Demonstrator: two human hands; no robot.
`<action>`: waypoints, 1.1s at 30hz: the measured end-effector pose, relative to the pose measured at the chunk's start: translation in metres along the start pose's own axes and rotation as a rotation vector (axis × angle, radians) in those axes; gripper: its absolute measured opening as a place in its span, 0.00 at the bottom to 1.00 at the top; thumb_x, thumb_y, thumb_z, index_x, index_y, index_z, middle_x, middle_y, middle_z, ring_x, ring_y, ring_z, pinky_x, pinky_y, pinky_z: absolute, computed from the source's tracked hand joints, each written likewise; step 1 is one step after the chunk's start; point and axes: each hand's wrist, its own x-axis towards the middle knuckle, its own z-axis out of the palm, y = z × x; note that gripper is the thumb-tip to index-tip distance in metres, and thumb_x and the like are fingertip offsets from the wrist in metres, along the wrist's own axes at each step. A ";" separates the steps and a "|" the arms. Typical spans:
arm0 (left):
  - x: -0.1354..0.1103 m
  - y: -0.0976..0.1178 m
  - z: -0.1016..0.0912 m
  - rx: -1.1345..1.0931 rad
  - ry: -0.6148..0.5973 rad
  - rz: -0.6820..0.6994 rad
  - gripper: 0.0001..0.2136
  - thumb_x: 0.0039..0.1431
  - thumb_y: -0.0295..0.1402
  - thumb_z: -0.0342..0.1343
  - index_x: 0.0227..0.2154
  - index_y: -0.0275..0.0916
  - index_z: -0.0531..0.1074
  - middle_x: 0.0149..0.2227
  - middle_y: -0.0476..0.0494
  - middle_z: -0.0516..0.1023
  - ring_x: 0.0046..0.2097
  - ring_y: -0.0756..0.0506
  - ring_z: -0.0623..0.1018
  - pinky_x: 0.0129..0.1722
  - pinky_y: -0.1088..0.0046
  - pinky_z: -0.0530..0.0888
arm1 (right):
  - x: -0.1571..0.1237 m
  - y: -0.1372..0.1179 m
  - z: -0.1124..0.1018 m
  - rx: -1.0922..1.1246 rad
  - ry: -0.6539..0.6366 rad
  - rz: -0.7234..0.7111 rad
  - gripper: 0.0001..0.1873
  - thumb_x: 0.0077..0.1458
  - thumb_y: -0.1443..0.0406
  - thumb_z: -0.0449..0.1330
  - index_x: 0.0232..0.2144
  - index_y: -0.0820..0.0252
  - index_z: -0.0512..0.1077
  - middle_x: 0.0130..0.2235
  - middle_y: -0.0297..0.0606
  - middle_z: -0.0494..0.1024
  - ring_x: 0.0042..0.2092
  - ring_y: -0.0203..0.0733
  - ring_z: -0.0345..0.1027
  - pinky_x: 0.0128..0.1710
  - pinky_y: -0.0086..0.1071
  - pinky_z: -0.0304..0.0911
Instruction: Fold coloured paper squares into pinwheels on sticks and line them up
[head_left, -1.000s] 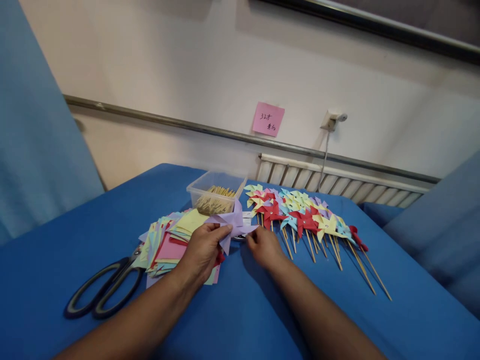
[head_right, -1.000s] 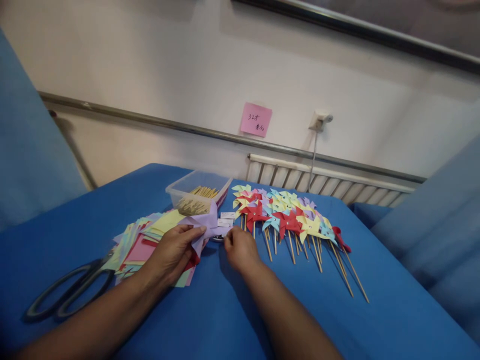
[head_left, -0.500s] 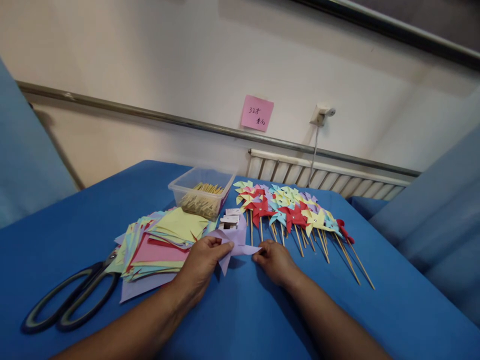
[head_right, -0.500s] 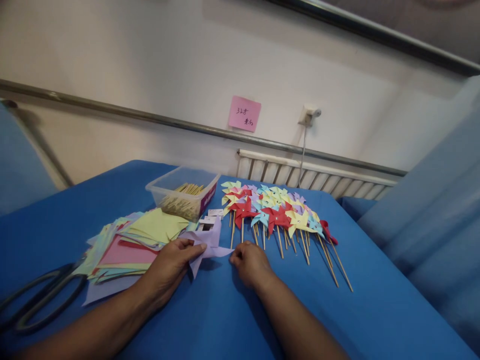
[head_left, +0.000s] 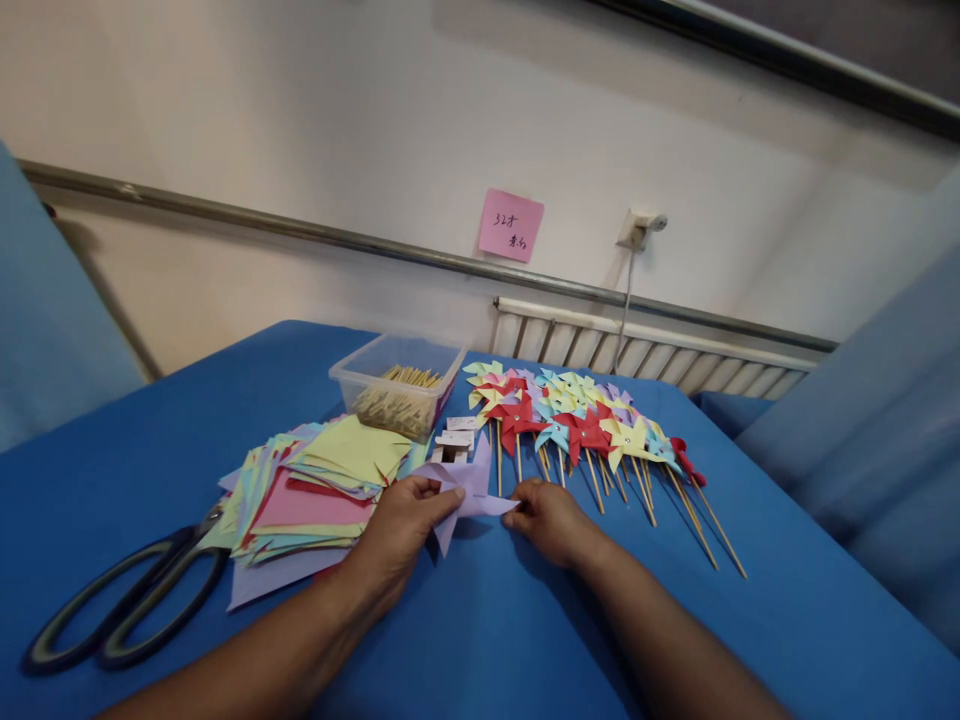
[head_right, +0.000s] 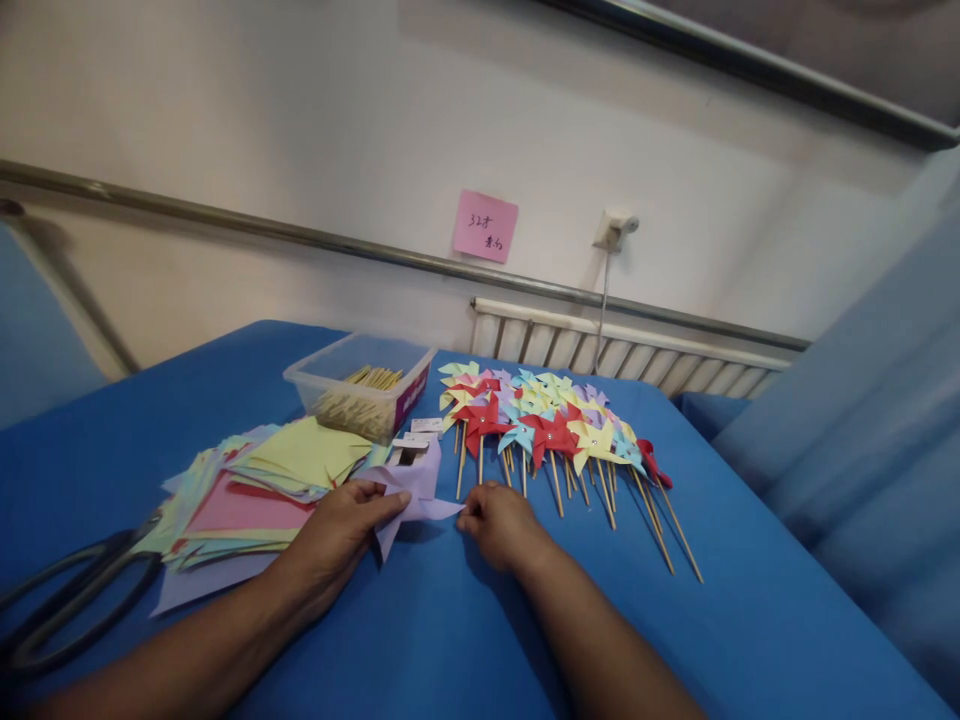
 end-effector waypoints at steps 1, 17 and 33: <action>0.001 -0.001 0.000 0.016 0.011 0.004 0.09 0.40 0.33 0.66 0.22 0.36 0.71 0.19 0.51 0.73 0.22 0.50 0.72 0.22 0.76 0.67 | 0.000 0.000 0.000 -0.005 0.005 0.010 0.03 0.51 0.66 0.60 0.30 0.60 0.73 0.32 0.35 0.73 0.33 0.36 0.65 0.31 0.25 0.55; 0.000 0.002 0.001 0.027 0.013 -0.009 0.10 0.39 0.33 0.65 0.22 0.36 0.70 0.19 0.52 0.72 0.22 0.50 0.71 0.22 0.76 0.67 | -0.005 -0.007 -0.006 -0.081 0.070 0.055 0.03 0.54 0.70 0.55 0.30 0.60 0.69 0.31 0.35 0.75 0.33 0.35 0.66 0.30 0.25 0.52; -0.003 0.005 0.004 0.088 0.018 0.014 0.10 0.38 0.35 0.64 0.25 0.35 0.73 0.22 0.49 0.76 0.26 0.48 0.73 0.26 0.75 0.67 | -0.014 -0.018 -0.008 -0.310 -0.022 0.062 0.05 0.54 0.67 0.55 0.31 0.58 0.72 0.33 0.36 0.78 0.35 0.39 0.70 0.30 0.27 0.52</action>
